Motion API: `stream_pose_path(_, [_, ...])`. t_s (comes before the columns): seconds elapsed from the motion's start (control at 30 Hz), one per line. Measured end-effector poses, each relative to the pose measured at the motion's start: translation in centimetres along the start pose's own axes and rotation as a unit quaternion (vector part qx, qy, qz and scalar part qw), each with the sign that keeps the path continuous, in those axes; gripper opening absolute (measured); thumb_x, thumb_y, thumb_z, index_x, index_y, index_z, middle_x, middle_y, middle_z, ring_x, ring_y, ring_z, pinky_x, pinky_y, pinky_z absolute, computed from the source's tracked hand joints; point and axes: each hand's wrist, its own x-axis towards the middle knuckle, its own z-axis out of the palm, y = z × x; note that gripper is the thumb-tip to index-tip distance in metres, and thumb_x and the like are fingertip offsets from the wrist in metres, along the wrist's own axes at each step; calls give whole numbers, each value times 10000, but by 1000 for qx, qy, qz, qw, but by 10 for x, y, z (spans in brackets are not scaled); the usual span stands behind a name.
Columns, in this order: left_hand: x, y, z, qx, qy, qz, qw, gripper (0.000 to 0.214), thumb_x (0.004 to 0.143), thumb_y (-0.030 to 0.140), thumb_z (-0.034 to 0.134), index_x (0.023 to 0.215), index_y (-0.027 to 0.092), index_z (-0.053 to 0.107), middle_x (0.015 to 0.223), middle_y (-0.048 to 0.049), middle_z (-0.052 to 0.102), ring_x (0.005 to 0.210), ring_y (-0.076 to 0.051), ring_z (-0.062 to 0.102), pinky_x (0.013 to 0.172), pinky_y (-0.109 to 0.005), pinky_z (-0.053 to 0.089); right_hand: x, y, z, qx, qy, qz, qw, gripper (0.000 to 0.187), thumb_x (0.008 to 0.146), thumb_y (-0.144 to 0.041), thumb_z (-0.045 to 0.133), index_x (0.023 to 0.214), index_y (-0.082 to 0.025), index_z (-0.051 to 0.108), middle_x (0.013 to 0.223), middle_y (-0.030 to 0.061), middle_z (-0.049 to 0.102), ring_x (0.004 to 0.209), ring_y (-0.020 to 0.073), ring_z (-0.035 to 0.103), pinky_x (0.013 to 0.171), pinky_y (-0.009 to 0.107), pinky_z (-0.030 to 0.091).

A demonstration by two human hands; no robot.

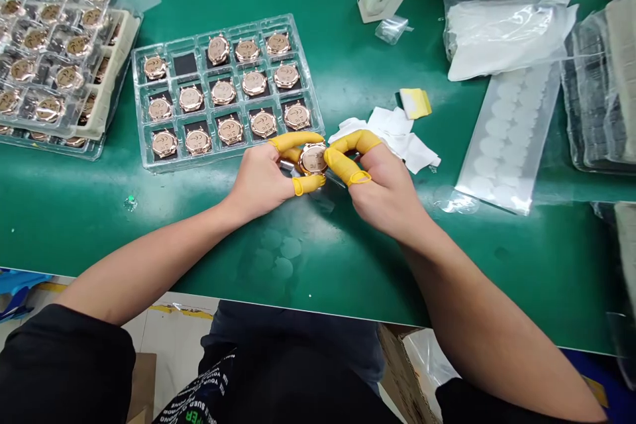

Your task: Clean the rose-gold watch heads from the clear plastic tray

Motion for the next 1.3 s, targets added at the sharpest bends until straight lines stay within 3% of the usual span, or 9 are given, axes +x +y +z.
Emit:
stream_pose_path(0.23, [1,1,0,-3,5,-2,1000,560,665,185,892,1215,192,788,998,-23,817,865,-200,763,876,-364,659,3,5,-1,21,-26,-7,999,132,1050,-362,561,989,-250,595,969,32,691,902,205,646,823,366,490])
stream_pose_path(0.63, [1,-10,2,25,18,42,999,549,688,192,888,1225,220,777,935,0,816,811,-184,768,832,-345,663,3,3,2,93,1,22,995,173,993,-414,653,954,-246,646,939,18,690,864,186,627,819,366,456])
stream_pose_path(1.3, [-2,-2,3,46,18,31,998,530,705,171,865,1226,209,771,920,5,817,798,-177,767,808,-328,649,1,7,4,20,34,-16,999,175,1014,-419,631,973,-249,647,953,22,719,884,207,655,862,408,457])
